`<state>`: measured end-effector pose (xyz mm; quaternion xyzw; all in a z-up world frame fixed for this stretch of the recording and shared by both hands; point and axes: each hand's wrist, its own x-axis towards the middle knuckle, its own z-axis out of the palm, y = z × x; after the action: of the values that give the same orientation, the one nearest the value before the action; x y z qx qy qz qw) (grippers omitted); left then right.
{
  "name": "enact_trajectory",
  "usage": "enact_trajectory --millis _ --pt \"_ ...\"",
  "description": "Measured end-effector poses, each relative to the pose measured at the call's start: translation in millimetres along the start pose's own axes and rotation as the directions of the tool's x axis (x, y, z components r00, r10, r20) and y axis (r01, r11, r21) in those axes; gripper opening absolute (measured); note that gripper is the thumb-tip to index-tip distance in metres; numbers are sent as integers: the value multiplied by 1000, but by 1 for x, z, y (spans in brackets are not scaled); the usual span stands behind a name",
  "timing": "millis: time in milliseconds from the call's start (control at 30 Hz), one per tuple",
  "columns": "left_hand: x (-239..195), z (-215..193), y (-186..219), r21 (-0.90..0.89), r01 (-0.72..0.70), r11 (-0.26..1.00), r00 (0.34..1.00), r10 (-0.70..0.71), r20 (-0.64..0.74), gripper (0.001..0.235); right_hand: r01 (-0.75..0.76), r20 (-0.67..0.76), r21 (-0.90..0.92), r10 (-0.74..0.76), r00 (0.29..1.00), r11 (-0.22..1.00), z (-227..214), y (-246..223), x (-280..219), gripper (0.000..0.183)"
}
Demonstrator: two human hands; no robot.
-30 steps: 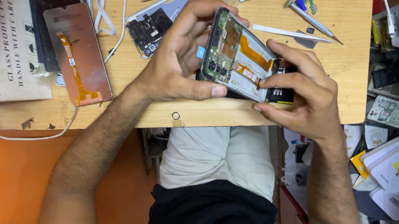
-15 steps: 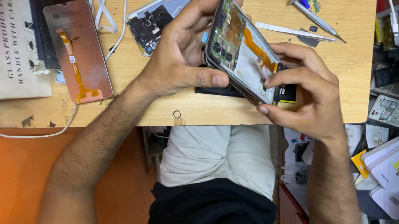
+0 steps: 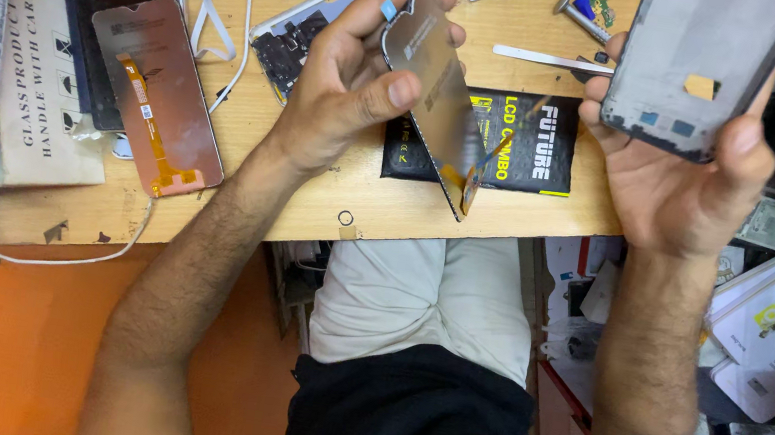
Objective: The person tests a smartphone screen by tapping and swiping, then removes the battery and applies adhesive around the phone's internal frame. The person handles the phone, battery, and adhesive tube throughout the process.
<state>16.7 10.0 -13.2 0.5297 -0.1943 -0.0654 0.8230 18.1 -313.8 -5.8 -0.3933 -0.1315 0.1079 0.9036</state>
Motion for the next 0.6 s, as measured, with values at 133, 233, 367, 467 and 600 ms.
enact_trajectory --millis 133,233,367,467,600 --pt "-5 -9 9 -109 -14 994 1000 11 -27 87 -136 79 -186 153 985 973 4 -19 1 75" --pt "-12 -18 23 -212 -87 973 996 77 -53 86 -259 133 -278 304 943 925 8 -26 1 68" --pt "-17 -22 32 -203 -194 960 977 171 -126 86 -451 118 -249 489 864 857 4 -20 9 67" --pt "-20 -19 34 -196 -191 962 976 164 -145 88 -537 68 -270 572 817 799 -3 -17 15 61" --pt "-31 -10 33 -287 -149 946 986 118 -121 96 -508 -8 -300 530 848 808 -9 -21 6 56"
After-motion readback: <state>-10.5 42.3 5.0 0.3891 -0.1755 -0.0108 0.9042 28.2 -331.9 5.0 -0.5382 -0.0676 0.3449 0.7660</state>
